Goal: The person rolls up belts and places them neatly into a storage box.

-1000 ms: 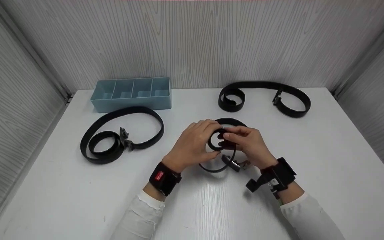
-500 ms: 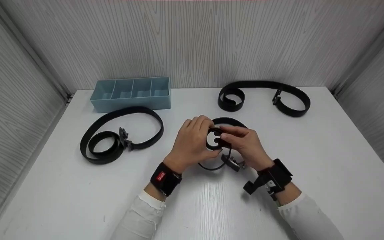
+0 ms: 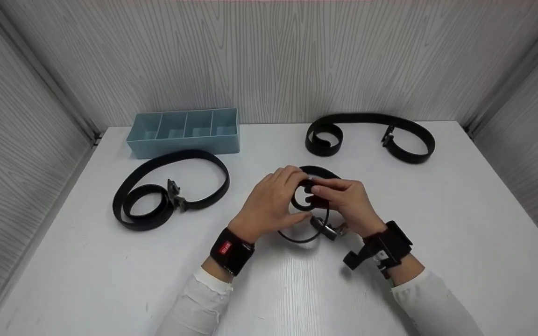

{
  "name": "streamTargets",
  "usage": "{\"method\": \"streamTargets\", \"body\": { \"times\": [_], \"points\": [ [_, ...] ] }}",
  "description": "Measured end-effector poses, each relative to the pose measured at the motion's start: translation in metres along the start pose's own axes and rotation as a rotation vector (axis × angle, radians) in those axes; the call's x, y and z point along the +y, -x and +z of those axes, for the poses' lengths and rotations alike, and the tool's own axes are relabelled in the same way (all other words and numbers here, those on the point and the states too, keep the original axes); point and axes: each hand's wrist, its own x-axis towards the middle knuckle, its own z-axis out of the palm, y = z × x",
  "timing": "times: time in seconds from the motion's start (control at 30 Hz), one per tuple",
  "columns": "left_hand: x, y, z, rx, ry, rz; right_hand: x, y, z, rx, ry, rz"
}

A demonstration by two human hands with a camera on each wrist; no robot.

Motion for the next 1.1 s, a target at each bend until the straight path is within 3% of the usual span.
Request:
{"method": "streamTargets", "body": {
  "times": [0.2, 0.4, 0.67, 0.93, 1.1],
  "points": [
    [0.002, 0.0, 0.001, 0.016, -0.033, 0.032, -0.001, 0.0, -0.002, -0.036, 0.029, 0.023],
    [0.003, -0.001, 0.003, 0.063, -0.105, -0.037, -0.001, 0.0, 0.005, 0.006, -0.037, 0.001],
    [0.005, 0.0, 0.003, 0.106, -0.203, -0.11, 0.0, 0.003, 0.007, -0.008, 0.02, -0.018],
    [0.0, 0.0, 0.0, 0.045, -0.107, -0.038, 0.002, 0.001, 0.003, 0.034, -0.021, 0.007],
    [-0.002, 0.0, -0.002, 0.041, -0.051, 0.028, 0.001, 0.0, -0.002, 0.005, -0.024, 0.034]
  ]
}}
